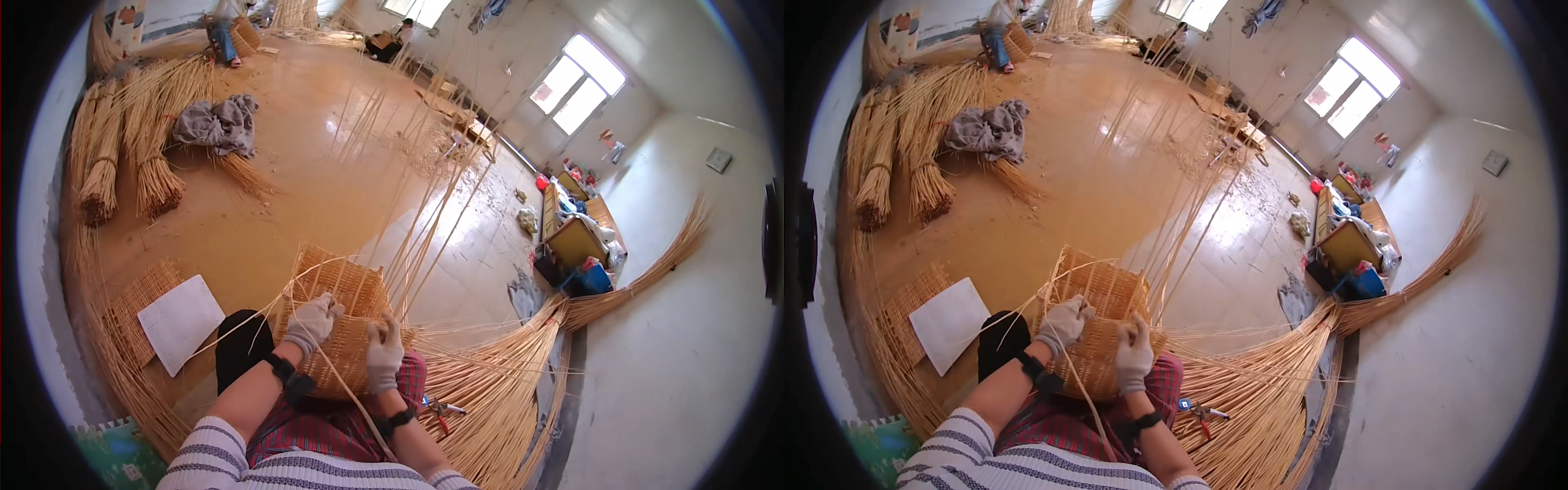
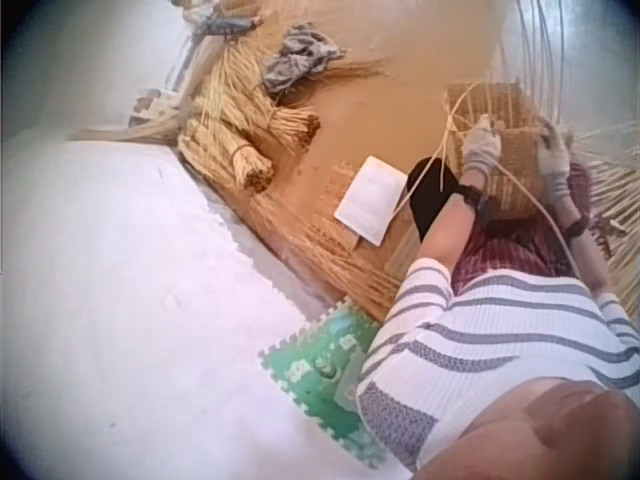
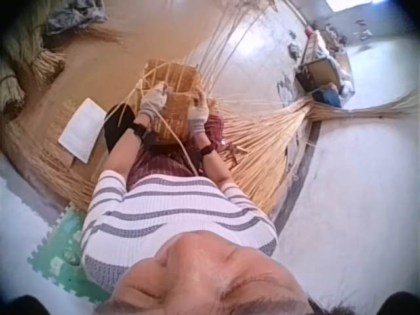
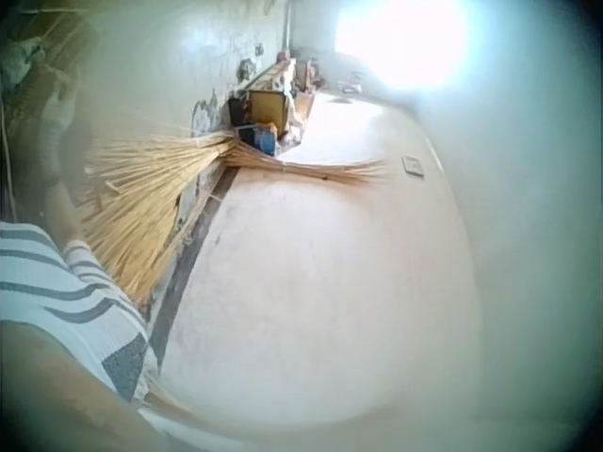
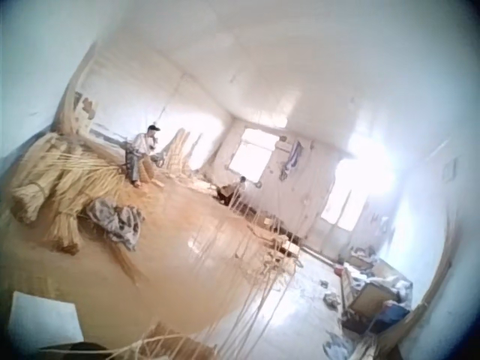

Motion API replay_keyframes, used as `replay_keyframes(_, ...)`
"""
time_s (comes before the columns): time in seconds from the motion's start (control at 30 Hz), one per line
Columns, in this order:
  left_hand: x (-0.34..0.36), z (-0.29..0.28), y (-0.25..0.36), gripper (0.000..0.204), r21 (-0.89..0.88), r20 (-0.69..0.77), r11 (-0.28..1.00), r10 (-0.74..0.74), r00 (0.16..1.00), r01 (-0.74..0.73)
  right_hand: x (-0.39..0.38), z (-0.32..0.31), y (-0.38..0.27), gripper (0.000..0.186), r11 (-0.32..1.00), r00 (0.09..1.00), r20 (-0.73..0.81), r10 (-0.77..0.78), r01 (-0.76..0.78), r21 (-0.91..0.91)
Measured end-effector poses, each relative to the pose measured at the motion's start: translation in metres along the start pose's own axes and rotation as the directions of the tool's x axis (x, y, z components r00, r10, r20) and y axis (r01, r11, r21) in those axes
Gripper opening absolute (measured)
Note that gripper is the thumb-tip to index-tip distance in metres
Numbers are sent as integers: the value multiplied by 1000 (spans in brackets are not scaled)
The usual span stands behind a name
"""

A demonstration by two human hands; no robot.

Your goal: Weaving a wicker basket and measuring its dimensions with a tape measure.

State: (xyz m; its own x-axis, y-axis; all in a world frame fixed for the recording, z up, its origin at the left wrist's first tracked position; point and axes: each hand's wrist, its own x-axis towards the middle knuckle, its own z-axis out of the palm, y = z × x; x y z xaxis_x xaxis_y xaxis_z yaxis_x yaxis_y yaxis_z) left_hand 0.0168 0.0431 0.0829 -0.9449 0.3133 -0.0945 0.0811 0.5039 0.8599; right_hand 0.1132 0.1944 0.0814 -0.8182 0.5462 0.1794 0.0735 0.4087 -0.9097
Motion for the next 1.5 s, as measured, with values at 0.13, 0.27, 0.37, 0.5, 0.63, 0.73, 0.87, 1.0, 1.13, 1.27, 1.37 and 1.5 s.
replay_keyframes(0.13,1,3,-2,26,65,-163,996,70,984,-60,71,37,-45,42,811,844,17,-536,520,-267)
replay_keyframes(0.27,-11,5,7,29,-64,-93,996,-63,994,57,77,15,-28,33,957,964,-73,-255,263,124)
replay_keyframes(0.37,-21,17,18,42,82,-430,957,287,856,-279,33,-28,25,25,988,986,-71,149,-145,53)
replay_keyframes(0.5,-40,54,32,75,324,189,810,450,873,-488,41,-42,40,33,951,948,-82,-308,309,0)
replay_keyframes(0.63,-44,72,42,70,495,177,798,294,939,-344,87,-37,-9,46,931,956,42,-289,291,-219)
replay_keyframes(0.73,-34,68,47,66,559,189,761,268,945,-328,72,-67,-26,54,981,991,77,-113,124,-148)
replay_keyframes(0.87,-30,67,48,56,499,200,806,249,948,-317,17,-98,3,45,981,979,-73,193,-193,0)
replay_keyframes(1.0,-42,49,16,52,-236,-89,856,453,887,-461,0,-91,26,30,952,947,-203,-250,202,-228)
replay_keyframes(1.13,-49,4,-38,23,51,-564,998,12,826,21,-12,-54,5,25,989,978,191,-79,101,-109)
replay_keyframes(1.27,-38,-14,-54,17,256,-757,967,199,623,3,-33,3,-36,25,898,774,513,-370,439,-16)
replay_keyframes(1.37,-25,-24,-59,25,-115,-656,988,3,755,-103,-39,36,-66,29,862,672,637,-376,506,-24)
replay_keyframes(1.5,-28,-27,-78,22,207,-663,947,319,677,-244,-46,56,-88,28,767,632,560,-536,642,10)
